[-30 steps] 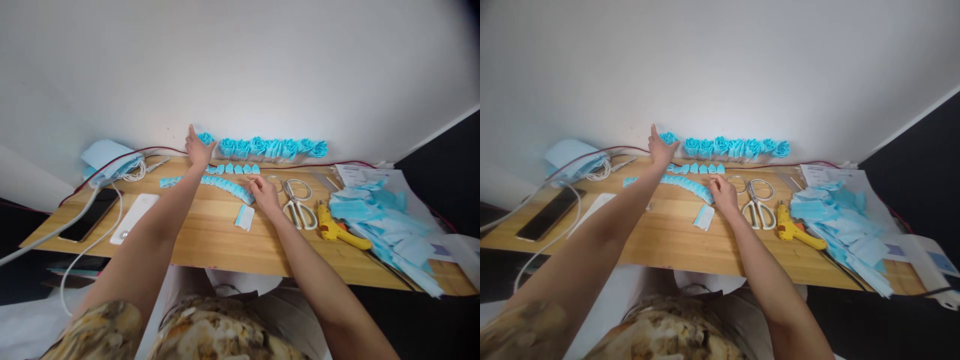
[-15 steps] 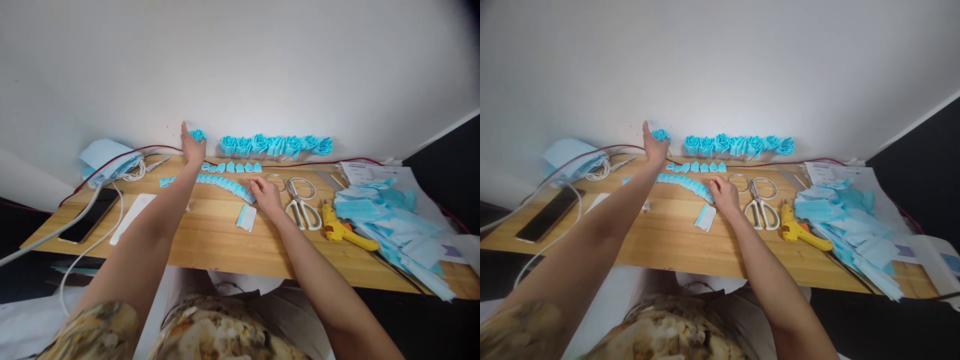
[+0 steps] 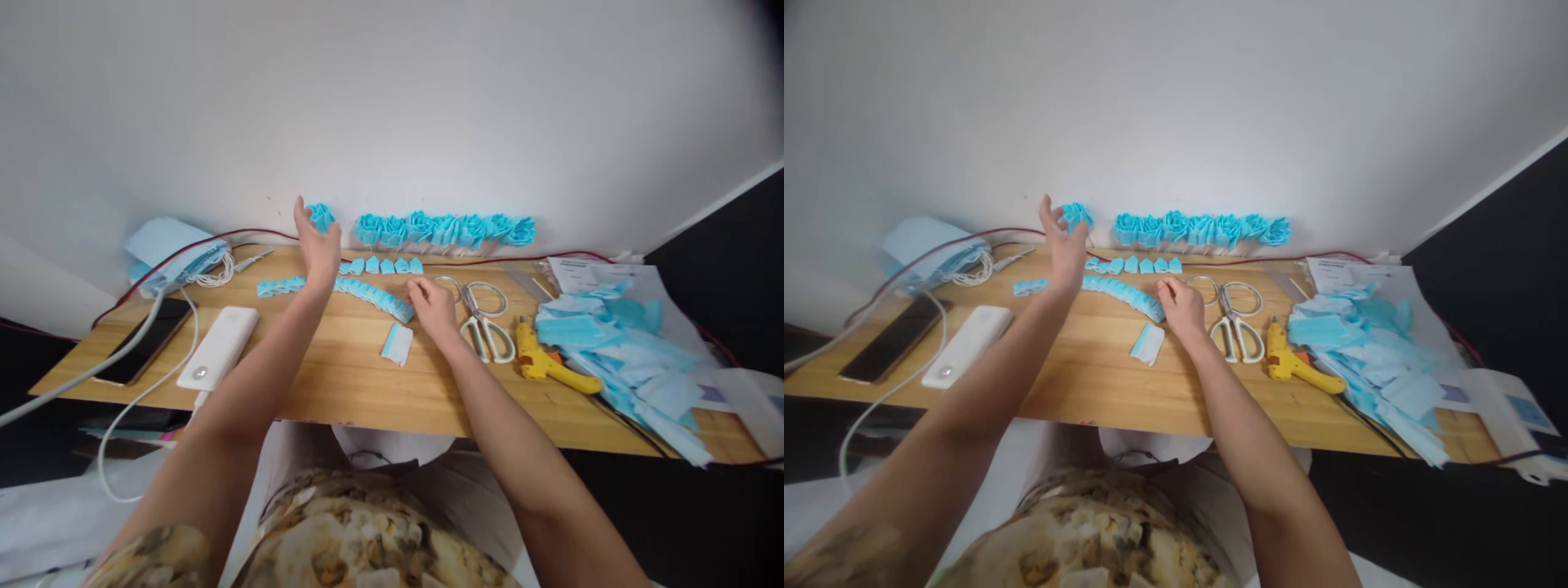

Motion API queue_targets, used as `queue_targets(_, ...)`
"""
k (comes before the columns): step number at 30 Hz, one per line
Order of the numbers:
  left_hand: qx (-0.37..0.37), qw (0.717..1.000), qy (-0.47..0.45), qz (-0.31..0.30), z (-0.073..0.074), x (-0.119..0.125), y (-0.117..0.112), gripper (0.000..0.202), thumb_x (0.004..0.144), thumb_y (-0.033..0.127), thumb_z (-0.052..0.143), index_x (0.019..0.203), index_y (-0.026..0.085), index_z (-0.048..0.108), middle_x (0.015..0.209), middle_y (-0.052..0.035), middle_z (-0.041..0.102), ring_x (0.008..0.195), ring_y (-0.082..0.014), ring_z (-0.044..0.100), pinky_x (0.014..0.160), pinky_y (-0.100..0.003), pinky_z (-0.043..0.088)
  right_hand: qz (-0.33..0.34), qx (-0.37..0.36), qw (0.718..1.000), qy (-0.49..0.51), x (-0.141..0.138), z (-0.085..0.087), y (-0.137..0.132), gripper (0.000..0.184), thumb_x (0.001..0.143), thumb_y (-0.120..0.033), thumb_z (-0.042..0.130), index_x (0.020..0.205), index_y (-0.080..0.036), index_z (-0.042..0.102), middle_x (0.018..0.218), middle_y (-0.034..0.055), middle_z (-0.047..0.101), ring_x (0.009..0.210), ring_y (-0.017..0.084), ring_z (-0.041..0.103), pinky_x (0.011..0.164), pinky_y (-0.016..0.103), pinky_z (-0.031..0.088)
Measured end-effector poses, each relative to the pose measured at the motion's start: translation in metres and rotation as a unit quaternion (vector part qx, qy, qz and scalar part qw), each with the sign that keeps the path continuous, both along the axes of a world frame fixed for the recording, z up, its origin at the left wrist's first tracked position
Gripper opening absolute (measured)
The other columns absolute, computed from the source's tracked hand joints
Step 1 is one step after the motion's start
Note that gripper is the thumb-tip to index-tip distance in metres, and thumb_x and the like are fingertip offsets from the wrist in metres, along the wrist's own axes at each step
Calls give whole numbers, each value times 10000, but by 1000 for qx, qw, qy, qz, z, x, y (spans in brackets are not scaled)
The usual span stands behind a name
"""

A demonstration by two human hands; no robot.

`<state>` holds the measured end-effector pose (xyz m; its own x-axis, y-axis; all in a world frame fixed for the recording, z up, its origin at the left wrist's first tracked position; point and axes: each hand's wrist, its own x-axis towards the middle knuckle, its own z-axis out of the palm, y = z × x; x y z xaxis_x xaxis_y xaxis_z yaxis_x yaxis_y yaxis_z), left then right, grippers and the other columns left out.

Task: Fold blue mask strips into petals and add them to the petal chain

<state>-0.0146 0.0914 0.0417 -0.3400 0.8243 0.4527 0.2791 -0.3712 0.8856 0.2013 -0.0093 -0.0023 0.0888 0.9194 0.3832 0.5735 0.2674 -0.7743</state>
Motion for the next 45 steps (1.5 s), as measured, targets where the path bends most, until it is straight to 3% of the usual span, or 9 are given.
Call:
queue_targets(2,-13,999,-24,-20,0,10,-23,701,889,195,615,1515,284,315,1494,-115,502,1330,-268,565,1109,-433,466,-3,4,1000,-3,0,1,-1,318,929,-431,510,709,-237,633,680,26,726,668,202,652,653,310,434)
queue_targets(5,-36,990,-65,-117,0,20,-59,514,870,194,593,1375,228,501,1326,-108,634,1095,-221,678,967,-387,545,3,12,1000,3,0,2,-2,386,932,-462,526,627,-233,580,628,13,678,624,182,608,629,301,407)
queue_targets(9,-120,963,-52,-235,-7,26,-89,331,844,255,617,1169,203,650,913,-38,726,736,-138,658,749,-296,551,29,7,999,14,-3,6,-6,419,931,-489,554,599,-234,563,587,1,636,578,167,573,604,298,398)
queue_targets(15,-143,918,-11,-369,-27,41,-97,252,765,264,730,1003,181,748,885,-44,755,796,-160,679,755,-292,533,85,-2,996,-1,-5,6,-8,491,919,-568,537,567,-226,550,557,2,614,559,154,546,592,288,402)
queue_targets(23,-149,929,-19,-339,-15,39,-108,103,805,274,694,805,234,789,759,2,763,720,-159,684,706,-284,546,98,-1,995,-34,-6,5,-11,426,929,-487,531,605,-217,591,550,-6,577,546,142,511,571,274,363)
queue_targets(27,-162,937,-60,-304,-19,35,-113,77,747,291,761,770,219,747,792,-12,771,751,-162,694,706,-282,540,105,4,991,-80,-9,4,-12,434,938,-472,519,589,-217,556,559,-5,576,559,136,502,576,274,334)
queue_targets(31,-184,935,-86,-291,-27,33,-112,198,702,296,801,769,215,634,687,14,713,625,-129,632,591,-251,469,103,4,989,-108,-10,2,-12,460,942,-461,519,553,-218,474,520,-20,507,539,128,449,562,277,295)
queue_targets(36,-183,926,-71,-322,-33,28,-109,282,685,347,827,714,206,585,629,26,621,585,-108,581,569,-244,435,111,14,984,-135,-10,2,-12,490,955,-456,511,535,-218,425,522,-22,494,532,125,425,566,287,281)
queue_targets(45,-203,904,-44,-373,-32,21,-106,285,741,347,778,730,200,534,650,1,677,561,-99,579,576,-247,437,128,18,983,-133,-10,2,-12,479,964,-455,513,552,-214,479,549,-20,536,544,124,446,578,284,292)
